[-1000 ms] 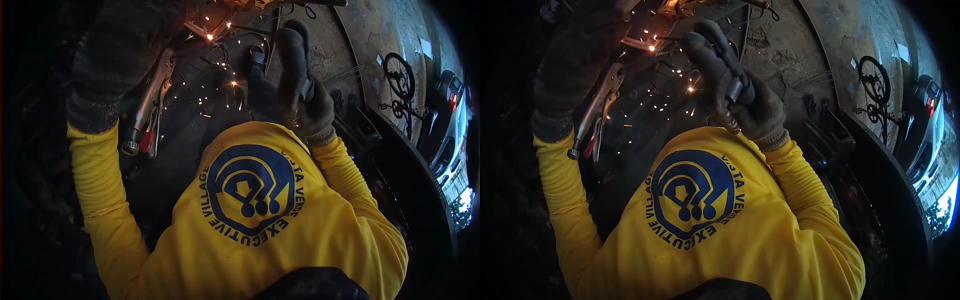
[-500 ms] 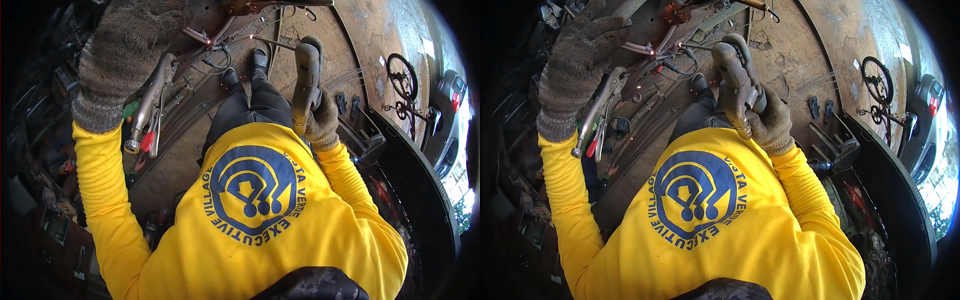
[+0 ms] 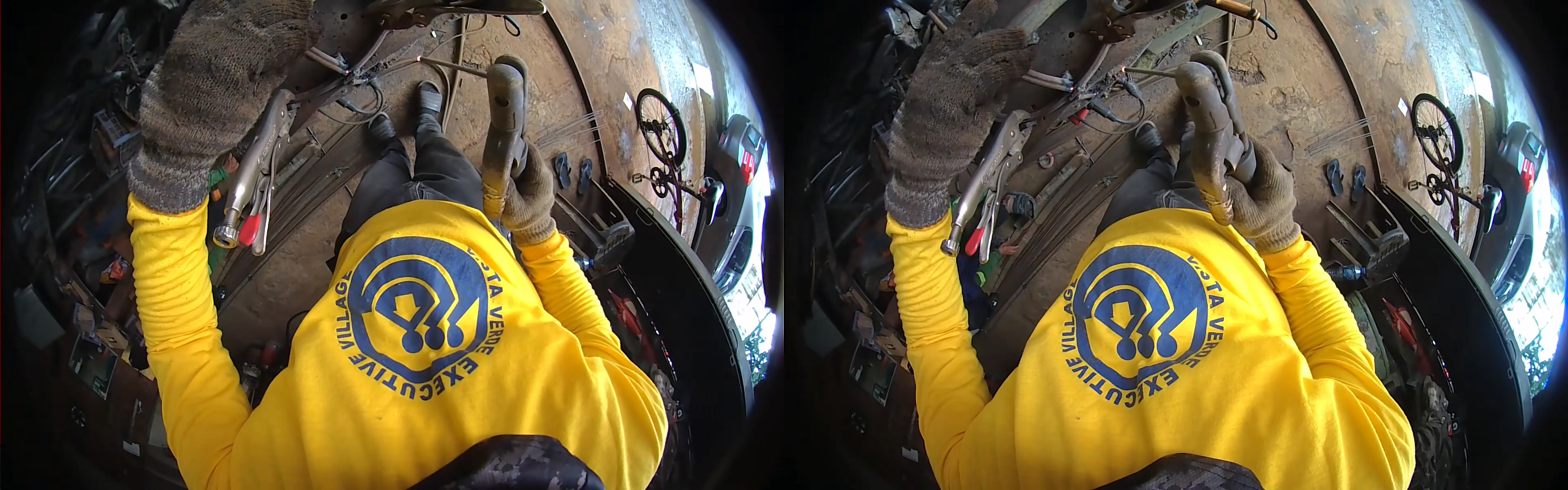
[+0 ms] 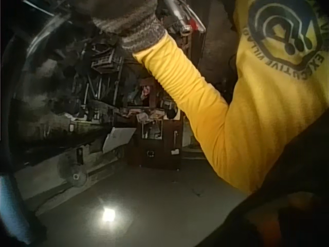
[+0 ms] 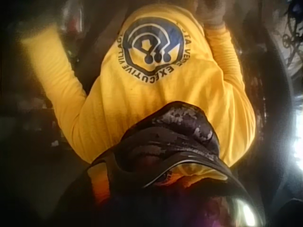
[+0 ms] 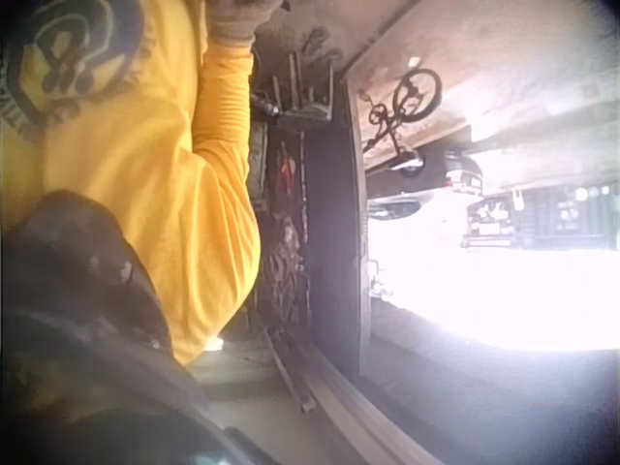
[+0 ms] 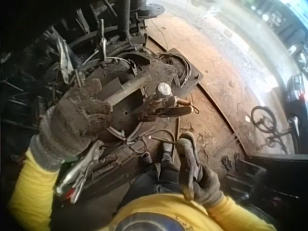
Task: The person performs welding and assembly tasks on a circular metal frame using a welding tool and locking pliers. The person positions a metal rod against the frame, secures it with pliers, and applies welds to join the components.
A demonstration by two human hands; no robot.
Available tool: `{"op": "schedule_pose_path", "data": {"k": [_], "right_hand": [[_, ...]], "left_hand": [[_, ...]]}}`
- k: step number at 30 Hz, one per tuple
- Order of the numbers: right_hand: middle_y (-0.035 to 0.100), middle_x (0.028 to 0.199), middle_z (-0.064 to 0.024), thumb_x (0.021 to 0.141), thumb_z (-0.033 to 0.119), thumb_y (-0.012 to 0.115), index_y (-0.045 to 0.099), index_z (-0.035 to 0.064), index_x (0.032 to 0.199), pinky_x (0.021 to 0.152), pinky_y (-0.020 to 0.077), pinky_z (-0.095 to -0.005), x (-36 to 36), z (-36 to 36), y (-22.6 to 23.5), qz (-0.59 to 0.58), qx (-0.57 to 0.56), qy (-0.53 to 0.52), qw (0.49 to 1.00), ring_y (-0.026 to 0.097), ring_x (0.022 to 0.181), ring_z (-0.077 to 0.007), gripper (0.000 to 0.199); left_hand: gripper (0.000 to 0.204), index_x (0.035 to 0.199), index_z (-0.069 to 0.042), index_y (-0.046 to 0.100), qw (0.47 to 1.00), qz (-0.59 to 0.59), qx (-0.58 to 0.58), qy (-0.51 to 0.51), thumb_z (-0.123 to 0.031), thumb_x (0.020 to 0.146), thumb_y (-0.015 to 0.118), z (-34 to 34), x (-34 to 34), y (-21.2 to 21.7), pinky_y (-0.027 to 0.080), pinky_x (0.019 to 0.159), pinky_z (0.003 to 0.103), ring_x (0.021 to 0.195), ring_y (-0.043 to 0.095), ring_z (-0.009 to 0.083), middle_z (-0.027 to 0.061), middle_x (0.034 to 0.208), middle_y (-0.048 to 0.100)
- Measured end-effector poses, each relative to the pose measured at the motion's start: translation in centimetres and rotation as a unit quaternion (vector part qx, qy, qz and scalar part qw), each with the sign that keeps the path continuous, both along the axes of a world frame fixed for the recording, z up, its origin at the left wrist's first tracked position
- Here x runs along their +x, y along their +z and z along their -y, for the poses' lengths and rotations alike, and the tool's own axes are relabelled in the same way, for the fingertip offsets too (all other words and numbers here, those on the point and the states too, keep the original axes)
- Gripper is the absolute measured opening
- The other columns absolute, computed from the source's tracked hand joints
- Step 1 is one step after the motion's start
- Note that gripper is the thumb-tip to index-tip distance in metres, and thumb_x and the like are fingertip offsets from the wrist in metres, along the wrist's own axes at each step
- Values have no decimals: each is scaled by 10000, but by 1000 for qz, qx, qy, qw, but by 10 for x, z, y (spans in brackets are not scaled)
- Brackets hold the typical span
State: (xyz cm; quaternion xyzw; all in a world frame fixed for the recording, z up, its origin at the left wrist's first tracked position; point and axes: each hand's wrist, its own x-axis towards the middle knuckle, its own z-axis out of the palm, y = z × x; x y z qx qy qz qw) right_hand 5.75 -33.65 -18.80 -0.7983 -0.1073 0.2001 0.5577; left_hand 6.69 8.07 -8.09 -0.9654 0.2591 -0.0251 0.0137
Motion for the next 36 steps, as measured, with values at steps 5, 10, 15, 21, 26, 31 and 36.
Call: {"op": "schedule_pose_path", "data": {"k": [5, 10, 15, 21, 26, 31, 36], "right_hand": [[706, 1045, -42, 917, 247, 788, 600, -5, 1299, 838, 525, -284, -3, 3, -3, -2, 15, 9, 1000, 659, 904, -123, 495], [692, 957, -12, 946, 217, 760, 599, 28, 1267, 749, 532, -260, -6, 17, -20, -20, 35, 24, 999, 647, 814, -91, 405], [688, 935, -19, 989, 201, 705, 597, 34, 1248, 717, 535, -260, -21, 22, -26, -33, 21, -42, 998, 645, 784, -99, 327], [691, 946, -24, 995, 196, 698, 603, 34, 1246, 712, 540, -262, -26, 19, -30, -39, 30, -56, 997, 652, 780, -105, 314], [698, 977, -27, 969, 175, 733, 602, 29, 1268, 744, 550, -262, -40, 16, -30, -47, 39, -79, 995, 667, 815, -105, 358], [705, 1005, -31, 950, 165, 757, 595, 24, 1311, 760, 547, -263, -41, 12, -31, -45, 55, -77, 994, 671, 841, -101, 420], [708, 1121, -86, 929, 191, 768, 597, -6, 1320, 895, 517, -307, -38, 1, -23, -71, 45, -65, 994, 656, 989, -144, 470]], "left_hand": [[405, 1270, -162, 688, 1000, 16, -5, -6, -67, 877, 680, 0, 3, -1, 436, 1146, 436, 1362, 537, 276, 10, 1372, 650], [205, 1040, -116, 719, 992, 105, -65, -17, -58, 844, 698, 21, -3, 22, 522, 1038, 391, 1066, 666, 252, 40, 1091, 712], [154, 883, -91, 739, 990, 57, -125, 13, -59, 739, 691, 34, 8, 19, 556, 914, 387, 908, 704, 271, 64, 921, 731], [150, 860, -99, 745, 990, 93, -102, -24, -79, 717, 704, 32, 16, 20, 553, 896, 388, 938, 693, 290, 73, 931, 728], [184, 896, -98, 762, 986, 132, -94, -47, -60, 733, 685, 28, 18, 9, 549, 940, 394, 992, 694, 291, 86, 980, 741], [186, 918, -89, 771, 992, 95, -81, -1, -37, 768, 672, 27, 10, 15, 544, 975, 400, 1014, 690, 306, 89, 974, 744], [163, 921, -68, 758, 978, 149, -144, -23, -27, 794, 664, 23, 9, 1, 546, 972, 391, 1001, 687, 311, 99, 965, 740]]}}
